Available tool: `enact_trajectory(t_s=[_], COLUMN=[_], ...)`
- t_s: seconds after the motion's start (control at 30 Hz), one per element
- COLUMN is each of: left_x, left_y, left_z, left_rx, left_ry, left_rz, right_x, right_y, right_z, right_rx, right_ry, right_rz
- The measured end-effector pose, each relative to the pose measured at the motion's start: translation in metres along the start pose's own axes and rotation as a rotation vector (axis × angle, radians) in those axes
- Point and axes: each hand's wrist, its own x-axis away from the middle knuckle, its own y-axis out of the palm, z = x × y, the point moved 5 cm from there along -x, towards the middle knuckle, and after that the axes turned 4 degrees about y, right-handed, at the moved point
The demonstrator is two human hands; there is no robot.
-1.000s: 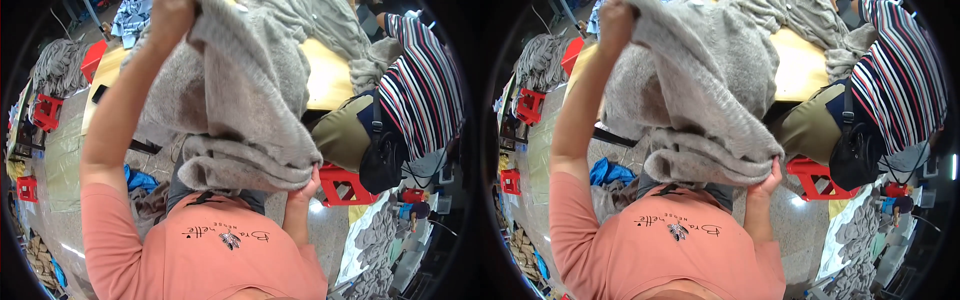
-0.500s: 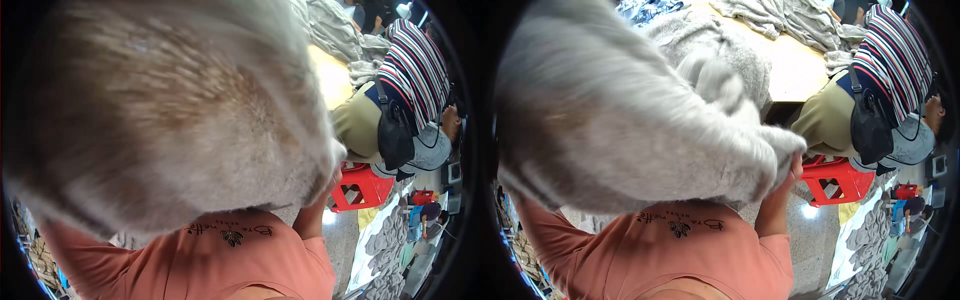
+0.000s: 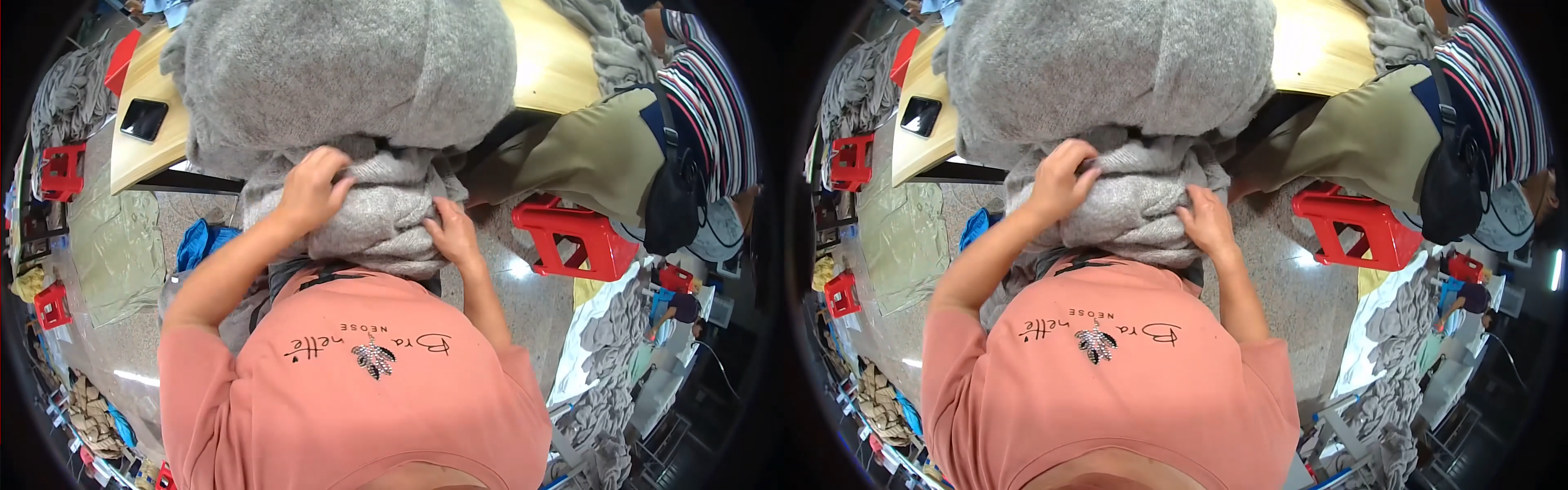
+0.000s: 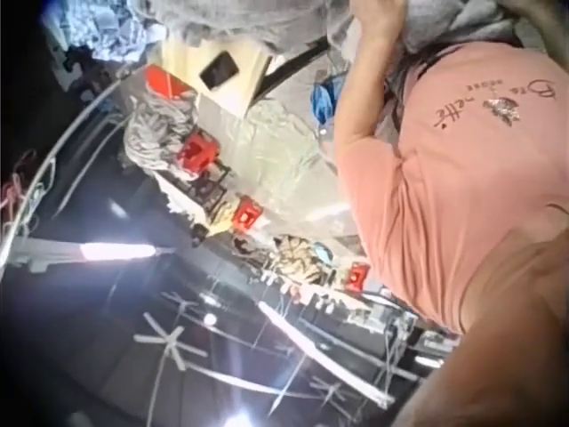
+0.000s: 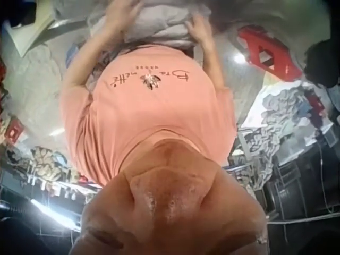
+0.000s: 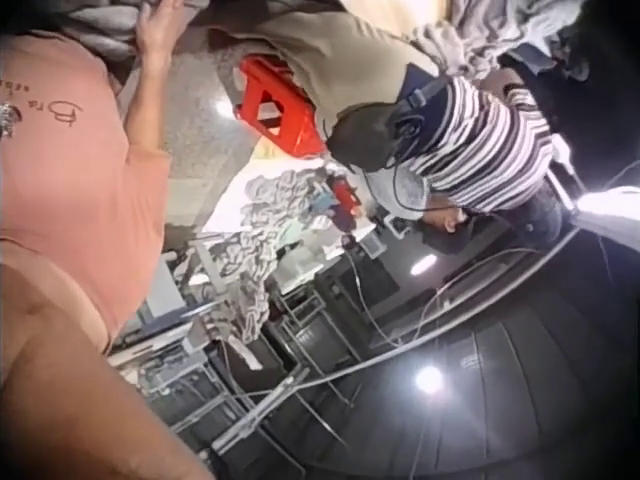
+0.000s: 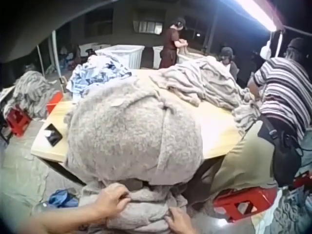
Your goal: Inspecting fuzzy grey sweaters and removing loose threads or lint by hand on a factory floor.
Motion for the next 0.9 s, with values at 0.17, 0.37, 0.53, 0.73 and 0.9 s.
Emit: enact_trajectory(t_s=[0.17, 0.37, 0.53, 0.73, 0.9], left_x=[0.036, 0.062, 0.047, 0.012, 0.002], left_y=[-0.003, -0.002, 0.009, 0.01, 0.038], left_z=[-0.044, -0.055, -0.032, -0.051, -0.06], left_rx=[-0.512, -0.389, -0.401, -0.356, -0.597], left_ry=[-0.2, -0.079, 0.265, 0.035, -0.146], left_rz=[0.003, 0.2, 0.107, 0.051, -0.157], right_x=[-0.027, -0.048, -0.041, -0.041, -0.017], right_y=[0.023, -0.003, 0.039, 0.017, -0.027], right_z=[-0.019, 0.053, 0.142, 0.096, -0.049], right_rx=[0.196, -0.075, -0.626, -0.541, -0.598], right_ry=[-0.077, 0.216, 0.776, 0.448, -0.171], right_rz=[-0.33, 0.575, 0.138, 0.36, -0.017])
